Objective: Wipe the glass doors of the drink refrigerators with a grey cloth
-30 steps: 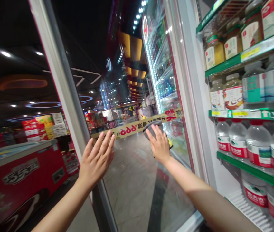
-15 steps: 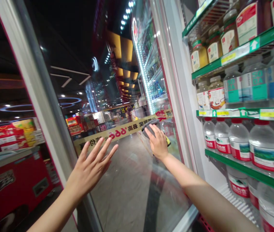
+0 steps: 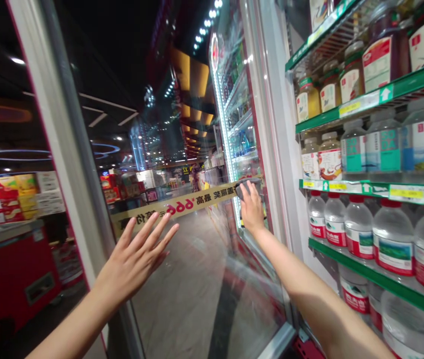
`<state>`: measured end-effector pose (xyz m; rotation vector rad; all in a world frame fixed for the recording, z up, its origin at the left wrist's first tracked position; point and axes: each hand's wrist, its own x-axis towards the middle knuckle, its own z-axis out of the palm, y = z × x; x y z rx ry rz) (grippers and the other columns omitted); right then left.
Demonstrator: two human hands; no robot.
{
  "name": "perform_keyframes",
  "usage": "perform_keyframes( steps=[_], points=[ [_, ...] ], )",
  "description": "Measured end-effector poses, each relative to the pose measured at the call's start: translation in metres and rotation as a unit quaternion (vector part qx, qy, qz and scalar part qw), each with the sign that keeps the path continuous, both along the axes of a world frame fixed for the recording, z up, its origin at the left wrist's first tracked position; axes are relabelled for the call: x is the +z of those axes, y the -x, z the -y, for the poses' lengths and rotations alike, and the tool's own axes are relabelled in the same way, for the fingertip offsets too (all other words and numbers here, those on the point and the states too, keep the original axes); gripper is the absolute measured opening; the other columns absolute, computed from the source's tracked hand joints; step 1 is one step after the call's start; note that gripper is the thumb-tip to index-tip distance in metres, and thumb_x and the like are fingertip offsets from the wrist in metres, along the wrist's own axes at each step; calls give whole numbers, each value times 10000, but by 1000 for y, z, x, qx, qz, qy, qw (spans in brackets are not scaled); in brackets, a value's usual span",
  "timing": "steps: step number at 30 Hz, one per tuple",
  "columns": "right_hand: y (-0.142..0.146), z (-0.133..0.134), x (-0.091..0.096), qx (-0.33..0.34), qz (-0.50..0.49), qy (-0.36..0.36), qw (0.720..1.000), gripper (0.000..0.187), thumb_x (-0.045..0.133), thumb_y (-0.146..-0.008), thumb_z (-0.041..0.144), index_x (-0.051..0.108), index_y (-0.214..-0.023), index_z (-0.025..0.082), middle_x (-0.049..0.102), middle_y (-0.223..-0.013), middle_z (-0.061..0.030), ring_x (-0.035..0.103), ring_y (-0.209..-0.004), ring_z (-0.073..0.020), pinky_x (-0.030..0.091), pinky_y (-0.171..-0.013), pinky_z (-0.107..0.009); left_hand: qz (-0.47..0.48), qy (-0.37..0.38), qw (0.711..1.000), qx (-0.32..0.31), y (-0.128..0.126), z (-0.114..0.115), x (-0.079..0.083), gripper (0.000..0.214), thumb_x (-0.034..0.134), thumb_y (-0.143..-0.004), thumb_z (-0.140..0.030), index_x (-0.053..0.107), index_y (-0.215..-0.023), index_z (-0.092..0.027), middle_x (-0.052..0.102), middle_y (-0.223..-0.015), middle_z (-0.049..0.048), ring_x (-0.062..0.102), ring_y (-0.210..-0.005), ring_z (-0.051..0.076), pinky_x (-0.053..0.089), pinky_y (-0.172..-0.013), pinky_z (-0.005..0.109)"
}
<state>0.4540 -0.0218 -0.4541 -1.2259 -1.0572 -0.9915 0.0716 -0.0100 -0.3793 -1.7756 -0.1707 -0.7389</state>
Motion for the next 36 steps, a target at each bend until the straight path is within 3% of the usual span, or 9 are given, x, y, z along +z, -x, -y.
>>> perform_keyframes(
  steps=[3,10,16,18,20,27,29,34,36],
  points=[
    [-27,0,16,-7,-67,-30,997,585,364,-998,262,340,-1582,278,338,-1652,-87,294,-1534,-256,342,-1215,-536,4,-2,1000,2,-1,1,0,591,490,-1028,-355,365,-1579,-184,344,-1651,103,243,-1555,314,64,-1298,575],
    [-56,19,-28,-9,-89,-72,993,535,415,-892,172,599,-1393,211,622,-1402,-113,565,-1320,-238,450,-1147,-496,4,-3,1000,-3,-1,0,0,607,510,-1020,-340,348,-1586,-189,348,-1648,102,236,-1558,306,66,-1299,578],
    [-79,40,48,-105,-42,27,993,547,414,-936,172,531,-1470,192,433,-1606,-87,330,-1503,-240,309,-1239,-455,6,1,1000,-7,-1,-3,-1,609,494,-1025,-343,332,-1593,-194,336,-1653,100,243,-1555,315,76,-1296,583],
    [-83,37,53,-113,-49,53,991,561,398,-971,208,453,-1527,164,371,-1641,-111,255,-1538,-280,309,-1231,-501,7,1,1000,-9,0,-2,-1,600,484,-1029,-340,335,-1592,-195,343,-1651,97,248,-1553,311,79,-1297,580],
    [-82,33,30,-114,-56,70,989,590,379,-984,216,375,-1568,134,330,-1656,-144,219,-1551,-320,323,-1211,-560,8,-2,1000,-10,0,-1,-1,597,484,-1030,-337,336,-1591,-192,352,-1647,97,249,-1553,308,79,-1298,577],
    [-73,26,-116,-131,-46,120,983,715,358,-921,88,266,-1620,207,367,-1641,-125,171,-1574,-306,371,-1190,-586,4,-9,1000,-1,-1,1,-1,625,531,-1012,-348,345,-1587,-190,353,-1645,106,246,-1553,313,70,-1296,579],
    [-80,27,-109,-120,-31,108,986,757,354,-874,45,302,-1609,219,398,-1627,-99,178,-1572,-297,373,-1196,-571,3,-10,1000,-5,-2,1,-1,648,547,-1004,-380,342,-1588,-189,356,-1642,113,238,-1554,315,72,-1296,580],
    [-100,30,-22,-96,-13,76,992,727,316,-864,39,388,-1571,192,404,-1626,-78,160,-1576,-254,302,-1253,-475,8,3,1000,-13,-2,1,-1,680,551,-999,-422,312,-1602,-214,361,-1639,111,224,-1559,304,69,-1296,576],
    [-101,28,-10,-99,-15,76,992,709,302,-893,55,355,-1586,192,364,-1648,-83,129,-1581,-253,267,-1263,-478,6,13,1000,-15,-2,1,-1,684,554,-998,-407,300,-1606,-223,353,-1643,107,226,-1558,304,66,-1296,575]
  ],
)
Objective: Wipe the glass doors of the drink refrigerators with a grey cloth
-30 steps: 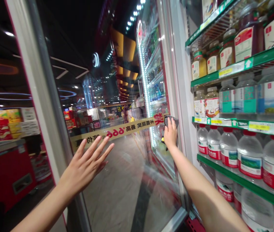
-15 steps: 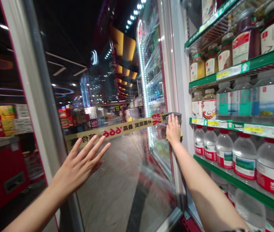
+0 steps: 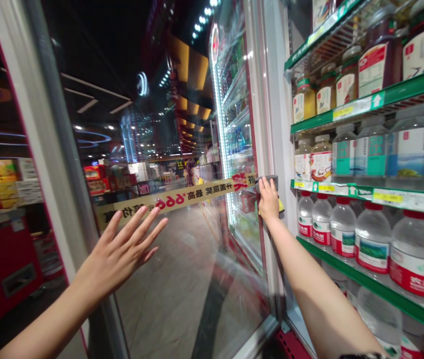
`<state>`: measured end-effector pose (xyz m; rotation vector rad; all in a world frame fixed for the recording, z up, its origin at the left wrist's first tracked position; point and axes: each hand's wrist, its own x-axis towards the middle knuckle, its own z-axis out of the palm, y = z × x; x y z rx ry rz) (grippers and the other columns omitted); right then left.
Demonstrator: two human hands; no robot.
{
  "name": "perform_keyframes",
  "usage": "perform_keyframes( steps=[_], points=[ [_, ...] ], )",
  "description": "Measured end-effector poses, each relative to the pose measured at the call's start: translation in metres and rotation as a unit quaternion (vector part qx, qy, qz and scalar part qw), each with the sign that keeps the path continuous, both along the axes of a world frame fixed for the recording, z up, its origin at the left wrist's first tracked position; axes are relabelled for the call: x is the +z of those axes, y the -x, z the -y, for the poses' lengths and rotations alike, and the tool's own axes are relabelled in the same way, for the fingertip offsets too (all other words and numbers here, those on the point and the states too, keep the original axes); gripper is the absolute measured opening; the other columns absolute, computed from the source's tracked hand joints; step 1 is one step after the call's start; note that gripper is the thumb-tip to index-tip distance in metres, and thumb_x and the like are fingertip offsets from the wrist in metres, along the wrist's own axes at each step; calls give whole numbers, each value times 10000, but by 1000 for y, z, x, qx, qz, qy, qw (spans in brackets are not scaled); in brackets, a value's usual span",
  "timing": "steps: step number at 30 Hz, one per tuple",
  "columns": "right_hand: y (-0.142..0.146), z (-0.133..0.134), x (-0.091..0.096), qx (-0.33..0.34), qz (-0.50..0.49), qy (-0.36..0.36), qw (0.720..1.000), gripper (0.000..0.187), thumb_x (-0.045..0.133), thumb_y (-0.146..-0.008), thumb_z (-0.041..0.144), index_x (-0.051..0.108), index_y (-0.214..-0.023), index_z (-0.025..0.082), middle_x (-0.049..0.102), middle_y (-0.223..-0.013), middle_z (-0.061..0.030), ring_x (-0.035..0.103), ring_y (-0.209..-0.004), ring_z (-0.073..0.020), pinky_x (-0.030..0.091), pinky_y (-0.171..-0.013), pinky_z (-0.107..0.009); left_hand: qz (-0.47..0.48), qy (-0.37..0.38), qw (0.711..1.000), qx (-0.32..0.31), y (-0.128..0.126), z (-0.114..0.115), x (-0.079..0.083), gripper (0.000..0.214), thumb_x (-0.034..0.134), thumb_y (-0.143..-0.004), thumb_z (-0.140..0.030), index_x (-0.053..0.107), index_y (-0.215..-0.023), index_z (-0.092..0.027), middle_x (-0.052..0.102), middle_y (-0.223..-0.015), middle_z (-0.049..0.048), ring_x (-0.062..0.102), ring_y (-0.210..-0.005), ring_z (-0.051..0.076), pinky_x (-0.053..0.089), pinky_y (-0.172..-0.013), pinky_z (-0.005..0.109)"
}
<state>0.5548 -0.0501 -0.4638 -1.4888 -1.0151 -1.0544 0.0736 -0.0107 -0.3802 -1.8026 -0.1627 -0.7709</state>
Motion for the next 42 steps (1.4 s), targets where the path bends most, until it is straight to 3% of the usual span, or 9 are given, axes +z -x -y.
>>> perform_keyframes(
  steps=[3,8,10,13,18,21,28,36,42],
  points=[
    [11,-4,-35,-7,-15,3,1000,725,332,-896,75,297,-1608,211,332,-1661,-96,143,-1577,-289,299,-1236,-560,1,10,1000,-2,0,-1,0,711,573,-990,-381,270,-1616,-231,353,-1644,110,233,-1557,299,63,-1297,570],
    [33,0,-148,-11,-29,40,999,824,406,-836,69,256,-1624,256,362,-1648,-81,242,-1551,-317,410,-1172,-593,0,10,1000,-11,0,-2,0,747,586,-983,-384,235,-1624,-229,353,-1643,117,236,-1556,306,63,-1294,574],
    [32,6,-164,10,-18,39,999,847,406,-791,38,326,-1601,273,443,-1600,-78,305,-1526,-316,434,-1156,-593,1,10,1000,-15,0,-3,0,743,581,-985,-383,236,-1624,-230,351,-1645,116,238,-1556,303,60,-1296,569],
    [23,14,-136,29,-4,24,999,821,387,-756,14,449,-1536,259,536,-1522,-83,346,-1501,-301,425,-1163,-596,0,9,1000,-15,0,-4,0,728,569,-990,-375,243,-1623,-220,347,-1647,118,237,-1556,305,56,-1297,570],
    [11,10,-16,51,18,-36,998,675,395,-854,90,482,-1507,239,444,-1584,-89,378,-1483,-250,355,-1224,-529,5,6,1000,-19,1,-5,0,697,533,-1006,-382,246,-1623,-234,349,-1649,99,229,-1559,291,57,-1302,559],
    [18,-1,22,78,-7,-88,993,605,442,-922,203,455,-1525,251,446,-1574,-106,413,-1461,-254,351,-1225,-506,3,9,1000,-16,2,-3,1,691,518,-1016,-368,222,-1629,-246,343,-1652,85,237,-1557,281,43,-1306,542],
    [38,-14,-61,90,-70,-42,993,630,373,-1009,343,245,-1620,261,307,-1665,-105,305,-1531,-261,349,-1213,-533,0,9,1000,-2,1,1,1,680,526,-1013,-372,252,-1620,-237,338,-1653,100,229,-1558,288,44,-1300,557],
    [52,-26,-23,99,-47,-75,991,606,342,-1034,349,221,-1623,275,263,-1685,-106,216,-1565,-243,291,-1245,-540,7,-10,1000,-3,0,-5,0,688,552,-997,-430,306,-1604,-220,354,-1645,104,230,-1561,287,48,-1300,548],
    [68,-16,-78,104,35,2,994,633,449,-1008,340,257,-1611,309,284,-1678,-99,266,-1549,-274,342,-1218,-561,3,1,1000,2,1,-5,0,703,570,-985,-433,307,-1604,-230,330,-1655,111,222,-1563,293,55,-1296,556]
  ],
)
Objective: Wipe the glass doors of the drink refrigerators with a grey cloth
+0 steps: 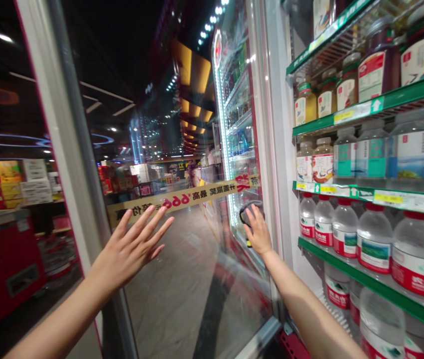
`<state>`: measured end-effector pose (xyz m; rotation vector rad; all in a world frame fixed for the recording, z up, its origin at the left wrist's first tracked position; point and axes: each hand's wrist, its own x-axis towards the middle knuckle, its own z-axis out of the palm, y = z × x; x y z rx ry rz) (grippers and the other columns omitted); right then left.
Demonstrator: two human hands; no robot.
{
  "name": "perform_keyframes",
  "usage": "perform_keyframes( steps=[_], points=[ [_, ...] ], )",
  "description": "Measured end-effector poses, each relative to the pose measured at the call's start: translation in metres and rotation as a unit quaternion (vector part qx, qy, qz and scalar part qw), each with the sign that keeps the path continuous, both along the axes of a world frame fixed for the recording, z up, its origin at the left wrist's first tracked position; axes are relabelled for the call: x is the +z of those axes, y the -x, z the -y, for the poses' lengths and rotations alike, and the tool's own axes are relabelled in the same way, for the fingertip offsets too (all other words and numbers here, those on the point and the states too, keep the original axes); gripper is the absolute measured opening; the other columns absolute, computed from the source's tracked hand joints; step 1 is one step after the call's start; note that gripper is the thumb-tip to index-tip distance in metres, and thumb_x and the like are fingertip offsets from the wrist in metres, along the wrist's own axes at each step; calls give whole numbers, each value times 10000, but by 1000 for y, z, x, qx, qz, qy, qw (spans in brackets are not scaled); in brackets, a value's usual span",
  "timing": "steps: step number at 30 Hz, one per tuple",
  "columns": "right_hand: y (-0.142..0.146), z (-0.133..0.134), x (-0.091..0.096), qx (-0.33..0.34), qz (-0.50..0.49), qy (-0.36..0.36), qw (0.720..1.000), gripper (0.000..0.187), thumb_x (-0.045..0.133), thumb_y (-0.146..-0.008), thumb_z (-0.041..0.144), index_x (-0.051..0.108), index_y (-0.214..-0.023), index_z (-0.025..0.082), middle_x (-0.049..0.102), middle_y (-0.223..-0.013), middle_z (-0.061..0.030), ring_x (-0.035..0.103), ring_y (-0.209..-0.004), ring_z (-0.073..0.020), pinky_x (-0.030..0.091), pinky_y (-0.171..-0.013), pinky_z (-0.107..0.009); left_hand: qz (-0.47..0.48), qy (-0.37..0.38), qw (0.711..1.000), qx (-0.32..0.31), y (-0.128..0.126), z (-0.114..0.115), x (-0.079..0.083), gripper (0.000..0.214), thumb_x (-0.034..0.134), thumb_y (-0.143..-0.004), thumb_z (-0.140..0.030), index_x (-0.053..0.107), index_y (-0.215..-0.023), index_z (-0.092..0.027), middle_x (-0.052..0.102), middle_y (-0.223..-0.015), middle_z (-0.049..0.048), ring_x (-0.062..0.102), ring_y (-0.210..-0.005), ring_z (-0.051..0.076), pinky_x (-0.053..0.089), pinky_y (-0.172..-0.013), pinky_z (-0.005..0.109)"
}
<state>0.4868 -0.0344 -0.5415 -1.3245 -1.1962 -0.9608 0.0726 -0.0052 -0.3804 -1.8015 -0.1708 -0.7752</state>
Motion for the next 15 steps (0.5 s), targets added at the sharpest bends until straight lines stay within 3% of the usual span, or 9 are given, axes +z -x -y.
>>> perform_keyframes(
  steps=[2,4,7,11,13,15],
  points=[
    [-7,1,4,-23,-67,-27,997,631,410,-1019,344,226,-1621,292,289,-1673,-118,276,-1545,-279,348,-1210,-572,-1,2,1000,0,0,0,0,716,578,-982,-429,295,-1607,-225,328,-1655,114,218,-1564,293,54,-1298,555],
    [-7,-3,23,-37,-113,-53,992,633,376,-1026,350,196,-1629,282,280,-1674,-126,258,-1551,-281,332,-1213,-586,-3,2,1000,2,0,0,0,718,571,-986,-434,287,-1609,-219,324,-1655,114,211,-1565,295,47,-1298,559],
    [15,-9,41,-28,-77,-58,995,636,375,-1023,325,187,-1630,300,266,-1682,-110,220,-1564,-271,313,-1222,-584,-6,6,1000,8,0,-2,-1,707,552,-994,-450,287,-1609,-221,309,-1660,113,204,-1566,302,38,-1294,575],
    [43,-8,14,18,43,0,999,622,438,-996,265,289,-1597,326,309,-1665,-86,260,-1551,-263,335,-1224,-556,-6,7,1000,12,0,-6,-2,684,532,-1002,-462,310,-1602,-217,293,-1667,110,206,-1565,310,32,-1292,582],
    [38,-4,2,22,33,2,999,601,442,-991,261,332,-1579,319,333,-1651,-90,292,-1538,-269,350,-1215,-560,-6,8,1000,14,0,-7,-3,673,526,-1006,-457,320,-1599,-213,289,-1669,110,207,-1564,312,30,-1292,581],
    [26,-4,9,8,-35,-33,999,587,424,-1000,285,329,-1578,297,333,-1642,-113,303,-1529,-282,355,-1205,-576,-8,9,1000,16,0,-7,-3,670,525,-1007,-453,321,-1598,-212,283,-1671,111,203,-1565,311,28,-1292,580]
  ],
)
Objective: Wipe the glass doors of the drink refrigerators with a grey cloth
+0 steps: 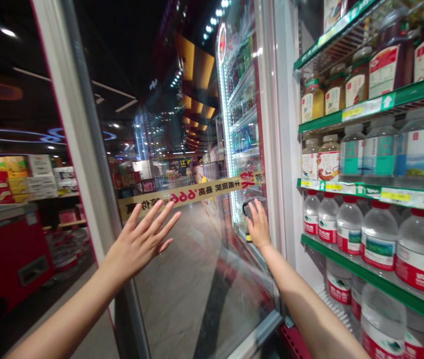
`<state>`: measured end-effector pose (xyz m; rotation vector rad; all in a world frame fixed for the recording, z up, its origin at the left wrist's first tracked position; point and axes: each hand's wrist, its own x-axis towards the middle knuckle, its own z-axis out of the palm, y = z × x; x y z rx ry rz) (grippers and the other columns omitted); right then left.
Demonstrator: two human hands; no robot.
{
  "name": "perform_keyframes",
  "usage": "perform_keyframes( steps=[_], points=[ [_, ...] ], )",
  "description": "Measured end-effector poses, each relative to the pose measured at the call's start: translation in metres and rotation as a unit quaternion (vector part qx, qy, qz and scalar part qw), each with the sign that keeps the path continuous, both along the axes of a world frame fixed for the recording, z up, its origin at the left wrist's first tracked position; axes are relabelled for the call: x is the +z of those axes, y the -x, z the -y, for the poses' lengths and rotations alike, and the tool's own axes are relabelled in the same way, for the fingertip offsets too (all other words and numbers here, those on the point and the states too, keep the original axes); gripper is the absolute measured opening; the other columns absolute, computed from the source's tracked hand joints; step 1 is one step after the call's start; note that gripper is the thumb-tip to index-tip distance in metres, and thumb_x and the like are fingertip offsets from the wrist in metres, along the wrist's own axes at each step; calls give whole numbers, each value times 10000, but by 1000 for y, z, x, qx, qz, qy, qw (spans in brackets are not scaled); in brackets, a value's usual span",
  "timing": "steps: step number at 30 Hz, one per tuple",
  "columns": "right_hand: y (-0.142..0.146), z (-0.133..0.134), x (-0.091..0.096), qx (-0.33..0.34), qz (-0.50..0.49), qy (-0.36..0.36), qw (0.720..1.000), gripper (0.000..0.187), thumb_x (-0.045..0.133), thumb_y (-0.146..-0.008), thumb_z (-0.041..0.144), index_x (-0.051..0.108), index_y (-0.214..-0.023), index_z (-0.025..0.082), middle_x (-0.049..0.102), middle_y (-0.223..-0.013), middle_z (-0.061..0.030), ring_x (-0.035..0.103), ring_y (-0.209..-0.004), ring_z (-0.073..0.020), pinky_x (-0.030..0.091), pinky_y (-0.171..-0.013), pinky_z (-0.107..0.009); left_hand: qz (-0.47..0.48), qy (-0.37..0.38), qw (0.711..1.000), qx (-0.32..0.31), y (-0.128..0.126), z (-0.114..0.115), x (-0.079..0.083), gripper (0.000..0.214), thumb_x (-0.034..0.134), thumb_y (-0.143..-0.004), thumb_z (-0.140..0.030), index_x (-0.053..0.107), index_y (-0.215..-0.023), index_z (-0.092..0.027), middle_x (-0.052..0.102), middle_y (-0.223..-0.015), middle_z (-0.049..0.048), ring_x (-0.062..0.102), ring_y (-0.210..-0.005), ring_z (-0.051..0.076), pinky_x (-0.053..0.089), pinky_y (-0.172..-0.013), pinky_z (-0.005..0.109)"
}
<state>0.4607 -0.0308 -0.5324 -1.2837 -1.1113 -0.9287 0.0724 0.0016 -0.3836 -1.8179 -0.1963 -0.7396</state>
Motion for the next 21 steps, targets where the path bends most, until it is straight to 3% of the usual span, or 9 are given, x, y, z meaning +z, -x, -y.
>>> perform_keyframes(
  steps=[3,5,7,9,12,14,16,18,21],
  points=[
    [-6,-4,31,-25,-95,-64,993,583,394,-1011,321,311,-1585,264,320,-1617,-152,317,-1513,-302,357,-1192,-589,-1,0,1000,2,0,1,0,680,532,-1002,-456,319,-1599,-210,281,-1672,111,184,-1570,307,18,-1293,582],
    [7,-7,43,-33,-87,-72,993,594,405,-1006,317,303,-1589,265,328,-1590,-162,336,-1501,-304,369,-1186,-577,0,0,1000,0,0,1,0,688,541,-997,-458,317,-1599,-211,283,-1672,109,173,-1573,302,13,-1293,584],
    [26,-7,34,-28,-26,-41,998,614,434,-994,284,298,-1593,289,343,-1576,-155,346,-1498,-301,386,-1181,-556,-1,-1,1000,-3,0,1,0,691,543,-995,-459,315,-1600,-213,285,-1671,105,176,-1574,300,13,-1294,582],
    [39,-4,13,-17,51,8,999,631,462,-976,233,318,-1583,326,365,-1576,-131,349,-1500,-298,395,-1180,-550,0,-3,1000,-6,1,1,0,688,538,-998,-459,312,-1600,-216,289,-1670,100,194,-1570,298,14,-1295,574],
    [36,-2,-6,-24,76,16,997,617,464,-965,196,363,-1558,337,410,-1559,-113,378,-1482,-301,372,-1185,-598,4,-6,1000,-6,1,1,0,673,524,-1005,-455,312,-1600,-225,305,-1666,94,228,-1561,298,24,-1295,573],
    [28,-6,6,-43,13,-40,998,600,439,-981,211,353,-1567,305,421,-1548,-136,391,-1471,-300,382,-1175,-603,4,-6,1000,-2,1,0,0,666,516,-1008,-457,314,-1600,-229,306,-1665,93,243,-1556,303,30,-1292,581],
    [29,-13,30,-59,-40,-97,993,603,410,-992,212,325,-1585,280,420,-1546,-161,377,-1479,-299,402,-1165,-586,3,-5,1000,0,0,-2,0,666,514,-1007,-461,319,-1599,-227,302,-1667,95,252,-1553,309,28,-1292,582],
    [43,-19,48,-61,-25,-113,991,640,399,-982,170,293,-1602,289,411,-1560,-162,338,-1505,-296,404,-1163,-579,3,-4,1000,-2,0,-5,0,668,517,-1005,-463,321,-1599,-225,299,-1668,95,257,-1552,310,24,-1293,575],
    [75,-19,39,-33,82,-50,995,736,438,-939,101,258,-1613,336,391,-1596,-127,308,-1526,-285,413,-1157,-556,3,3,1000,-5,0,-8,0,660,510,-1010,-455,317,-1600,-231,295,-1670,89,256,-1552,306,23,-1293,569]
  ],
)
